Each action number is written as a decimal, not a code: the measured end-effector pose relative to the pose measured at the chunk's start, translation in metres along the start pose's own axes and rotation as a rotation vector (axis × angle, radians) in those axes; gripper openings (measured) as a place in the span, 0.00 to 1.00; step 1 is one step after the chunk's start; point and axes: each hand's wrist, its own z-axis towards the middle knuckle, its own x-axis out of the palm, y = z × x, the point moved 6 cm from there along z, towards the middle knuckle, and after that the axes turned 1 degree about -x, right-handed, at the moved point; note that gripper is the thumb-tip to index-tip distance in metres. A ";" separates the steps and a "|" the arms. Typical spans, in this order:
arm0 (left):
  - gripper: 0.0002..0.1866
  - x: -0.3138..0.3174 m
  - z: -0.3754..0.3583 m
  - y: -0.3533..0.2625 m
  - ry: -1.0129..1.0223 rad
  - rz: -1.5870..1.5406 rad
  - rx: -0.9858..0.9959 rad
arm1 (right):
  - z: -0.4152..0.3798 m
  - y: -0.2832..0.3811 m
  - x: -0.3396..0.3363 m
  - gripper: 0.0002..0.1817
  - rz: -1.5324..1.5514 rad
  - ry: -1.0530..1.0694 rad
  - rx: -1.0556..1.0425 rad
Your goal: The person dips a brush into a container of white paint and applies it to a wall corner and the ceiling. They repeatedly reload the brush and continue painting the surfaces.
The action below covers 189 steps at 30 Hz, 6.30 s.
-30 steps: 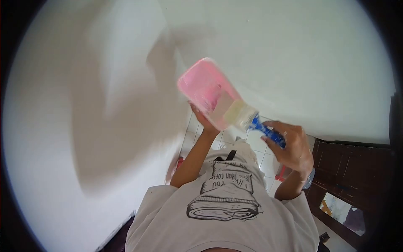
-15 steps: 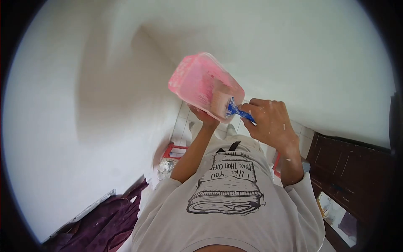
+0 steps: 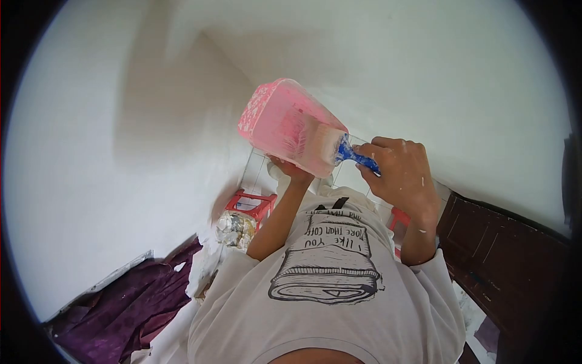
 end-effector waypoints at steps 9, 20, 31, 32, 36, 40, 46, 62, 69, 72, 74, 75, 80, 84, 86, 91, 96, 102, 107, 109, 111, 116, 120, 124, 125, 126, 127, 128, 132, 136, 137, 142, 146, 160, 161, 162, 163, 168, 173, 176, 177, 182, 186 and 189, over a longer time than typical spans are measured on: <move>0.41 -0.002 -0.004 0.013 -0.037 -0.429 -0.116 | -0.002 -0.006 0.000 0.12 0.014 -0.022 -0.076; 0.41 0.020 -0.008 0.011 0.082 -0.174 -0.075 | -0.017 -0.016 -0.004 0.13 0.064 -0.066 -0.053; 0.42 0.025 -0.004 0.005 0.211 -0.329 -0.128 | -0.010 -0.011 0.013 0.16 0.060 -0.065 -0.075; 0.42 0.021 -0.007 0.008 0.048 0.108 -0.058 | -0.005 -0.007 0.019 0.15 0.028 -0.066 -0.119; 0.43 -0.012 -0.003 0.002 -0.153 0.408 -0.007 | -0.007 0.005 0.010 0.14 0.038 -0.101 -0.175; 0.44 0.022 -0.002 0.008 -0.044 0.111 -0.125 | -0.015 -0.022 -0.006 0.14 0.144 -0.084 -0.058; 0.42 0.027 -0.007 0.014 -0.129 0.218 -0.109 | -0.012 -0.007 0.010 0.15 0.155 -0.099 -0.166; 0.37 -0.011 -0.007 0.007 -0.174 0.183 -0.043 | -0.028 -0.028 -0.004 0.10 0.507 0.013 -0.031; 0.37 0.005 -0.013 0.006 -0.202 0.226 -0.009 | -0.031 -0.024 -0.007 0.12 0.417 0.035 -0.011; 0.40 0.020 -0.017 0.001 -0.090 0.660 0.111 | -0.026 -0.026 0.001 0.12 0.302 0.130 0.099; 0.42 0.043 -0.017 0.001 -0.125 0.556 0.075 | -0.021 -0.018 0.012 0.12 0.324 0.102 0.010; 0.42 0.041 -0.018 0.000 -0.145 0.507 0.054 | -0.019 -0.013 0.013 0.12 0.324 0.106 0.011; 0.40 0.042 -0.015 0.004 -0.079 0.290 0.032 | -0.030 -0.013 -0.018 0.11 0.327 -0.036 -0.058; 0.39 0.022 -0.013 -0.005 -0.124 0.601 0.210 | -0.018 -0.012 -0.010 0.10 0.367 0.086 0.040; 0.40 0.024 -0.014 -0.010 -0.177 0.603 0.171 | -0.008 -0.003 0.014 0.09 0.254 0.054 -0.064; 0.42 0.016 -0.009 -0.018 -0.232 0.136 0.004 | -0.008 -0.003 0.003 0.09 0.386 -0.032 -0.083; 0.39 -0.052 -0.022 -0.025 -0.274 0.934 0.280 | 0.005 0.015 0.027 0.10 0.375 -0.029 -0.178; 0.38 -0.031 -0.012 -0.074 -0.302 0.070 0.030 | 0.022 0.006 0.031 0.10 0.514 0.076 -0.127; 0.41 -0.084 -0.015 -0.128 -0.476 0.292 0.051 | 0.060 0.030 0.051 0.10 0.693 0.082 -0.070; 0.39 -0.114 -0.014 -0.142 -0.539 0.207 -0.029 | 0.088 0.049 0.060 0.13 1.264 -0.050 -0.025; 0.37 -0.108 -0.003 -0.155 -0.532 0.108 -0.108 | 0.123 0.070 0.075 0.15 1.404 -0.019 -0.076; 0.36 -0.102 0.028 -0.195 -0.444 0.100 -0.169 | 0.215 0.082 0.167 0.13 1.418 0.076 -0.029; 0.35 -0.127 0.038 -0.220 -0.434 0.124 -0.242 | 0.278 0.051 0.268 0.15 1.132 -0.188 0.258; 0.36 -0.140 0.043 -0.237 -0.385 0.119 -0.329 | 0.322 0.052 0.285 0.17 1.064 -0.457 0.520; 0.37 -0.139 0.046 -0.242 -0.390 0.141 -0.333 | 0.343 0.052 0.267 0.18 0.974 -0.580 0.462; 0.38 -0.140 0.050 -0.246 -0.392 0.160 -0.333 | 0.359 0.059 0.241 0.18 0.877 -0.700 0.400; 0.38 -0.143 0.053 -0.250 -0.388 0.160 -0.337 | 0.362 0.083 0.208 0.18 0.995 -0.717 0.380; 0.38 -0.147 0.056 -0.252 -0.382 0.158 -0.345 | 0.363 0.112 0.168 0.17 1.113 -0.730 0.359; 0.38 -0.148 0.067 -0.259 -0.371 0.149 -0.373 | 0.348 0.181 0.103 0.11 0.690 -0.920 0.039; 0.38 -0.158 0.077 -0.260 -0.355 0.186 -0.395 | 0.368 0.092 0.243 0.14 0.531 -0.870 0.284; 0.38 -0.159 0.080 -0.260 -0.366 0.188 -0.406 | 0.369 0.056 0.298 0.15 0.396 -0.824 0.408; 0.39 -0.148 0.091 -0.260 -0.341 0.217 -0.426 | 0.363 0.013 0.331 0.16 0.472 -0.700 0.683; 0.38 -0.136 0.089 -0.257 -0.298 0.141 -0.486 | 0.364 0.146 0.142 0.09 0.846 -1.046 0.190; 0.37 -0.134 0.087 -0.252 -0.339 0.189 -0.437 | 0.376 0.107 0.163 0.12 1.223 -0.812 0.412; 0.37 -0.126 0.086 -0.254 -0.313 0.242 -0.457 | 0.373 0.137 0.120 0.11 1.085 -0.972 0.218; 0.37 -0.122 0.087 -0.256 -0.283 0.295 -0.473 | 0.353 0.173 0.070 0.11 0.870 -1.103 0.080; 0.37 -0.125 0.088 -0.257 -0.283 0.298 -0.479 | 0.350 0.178 0.063 0.11 0.871 -1.106 0.087; 0.34 -0.114 0.085 -0.260 -0.322 0.205 -0.440 | 0.360 0.093 0.202 0.11 0.679 -1.091 0.213; 0.33 -0.122 0.084 -0.253 -0.273 0.166 -0.415 | 0.360 0.064 0.272 0.10 1.405 -0.547 0.668; 0.33 -0.117 0.081 -0.254 -0.269 0.150 -0.451 | 0.377 0.143 0.128 0.07 1.586 -0.718 0.267; 0.33 -0.116 0.081 -0.256 -0.262 0.142 -0.469 | 0.368 0.177 0.087 0.09 1.535 -0.770 0.155; 0.34 -0.112 0.082 -0.263 -0.269 0.183 -0.438 | 0.364 0.196 0.083 0.13 1.480 -0.872 -0.025; 0.33 -0.118 0.083 -0.262 -0.277 0.152 -0.423 | 0.357 0.085 0.272 0.11 1.386 -0.638 0.737; 0.33 -0.119 0.087 -0.262 -0.294 0.166 -0.406 | 0.374 0.070 0.251 0.09 1.315 -0.658 0.740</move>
